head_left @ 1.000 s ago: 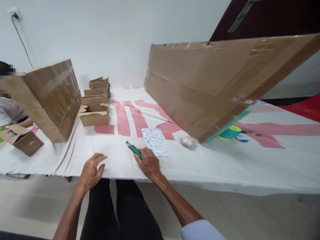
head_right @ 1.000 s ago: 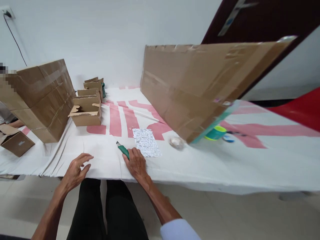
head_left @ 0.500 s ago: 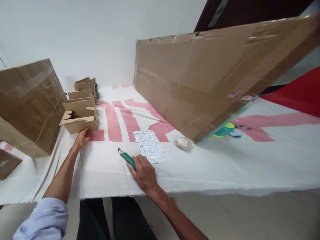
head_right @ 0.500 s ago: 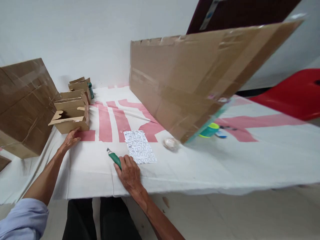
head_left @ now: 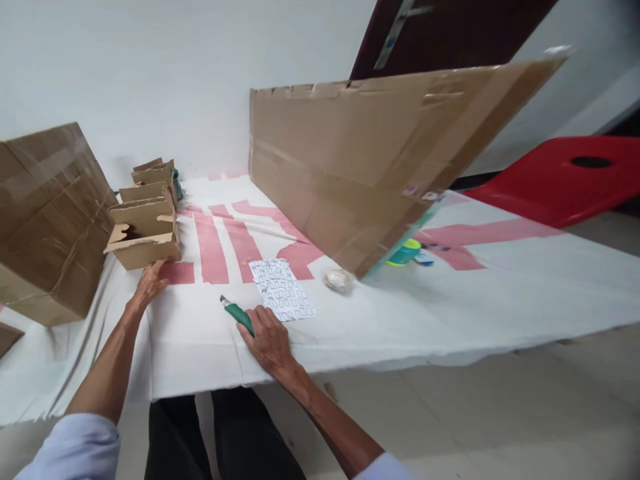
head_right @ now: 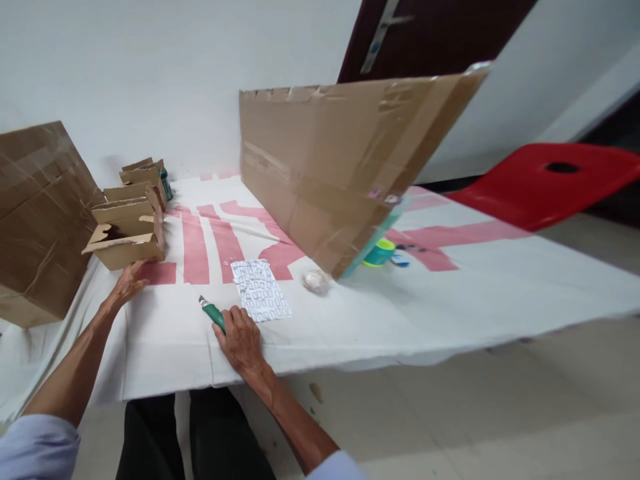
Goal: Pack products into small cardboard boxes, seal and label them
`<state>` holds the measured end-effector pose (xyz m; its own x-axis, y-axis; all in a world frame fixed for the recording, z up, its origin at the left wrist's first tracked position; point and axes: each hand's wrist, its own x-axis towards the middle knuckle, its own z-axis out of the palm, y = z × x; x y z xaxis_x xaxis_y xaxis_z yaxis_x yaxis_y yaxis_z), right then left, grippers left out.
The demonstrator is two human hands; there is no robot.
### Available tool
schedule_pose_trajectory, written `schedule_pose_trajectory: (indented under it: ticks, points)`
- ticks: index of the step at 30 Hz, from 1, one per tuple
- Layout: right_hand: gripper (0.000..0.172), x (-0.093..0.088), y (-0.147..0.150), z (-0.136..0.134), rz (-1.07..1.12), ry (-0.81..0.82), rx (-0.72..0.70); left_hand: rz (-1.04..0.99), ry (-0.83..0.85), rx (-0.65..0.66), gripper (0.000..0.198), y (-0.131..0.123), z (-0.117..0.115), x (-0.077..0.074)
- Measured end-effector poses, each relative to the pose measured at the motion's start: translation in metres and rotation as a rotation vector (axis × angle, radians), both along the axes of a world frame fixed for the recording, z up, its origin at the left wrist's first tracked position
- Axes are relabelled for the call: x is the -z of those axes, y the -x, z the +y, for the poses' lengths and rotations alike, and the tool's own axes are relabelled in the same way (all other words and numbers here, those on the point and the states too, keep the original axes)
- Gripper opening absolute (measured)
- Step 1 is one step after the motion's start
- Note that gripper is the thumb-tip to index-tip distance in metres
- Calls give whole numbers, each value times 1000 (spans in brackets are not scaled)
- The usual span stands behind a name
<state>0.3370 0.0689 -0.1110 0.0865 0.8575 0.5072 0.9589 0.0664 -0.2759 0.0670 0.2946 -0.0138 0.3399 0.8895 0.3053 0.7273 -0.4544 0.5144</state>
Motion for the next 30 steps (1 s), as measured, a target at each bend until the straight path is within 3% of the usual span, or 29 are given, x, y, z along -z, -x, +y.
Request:
schedule_pose_trajectory:
  ticks: [6,10,13,17,22,30]
  points:
    - [7,5,2,3,3,11,10,-80,-7,51,42,1,-104,-9]
    - [7,6,2,3,-3,24,3,-167,-6,47,25,5,-173,-2]
    - [7,4,3,4,-11,38,8,-250,10,13,24,4,-210,8]
    - [9,3,4,5,-26,69,45,-310,47,-3,25,-1,-238,24]
    - [11,3,6,7,-37,62,81,-332,57,-17,25,-2,-257,39]
    - [11,3,7,6,-25,45,80,-390,67,-76,27,10,-278,43]
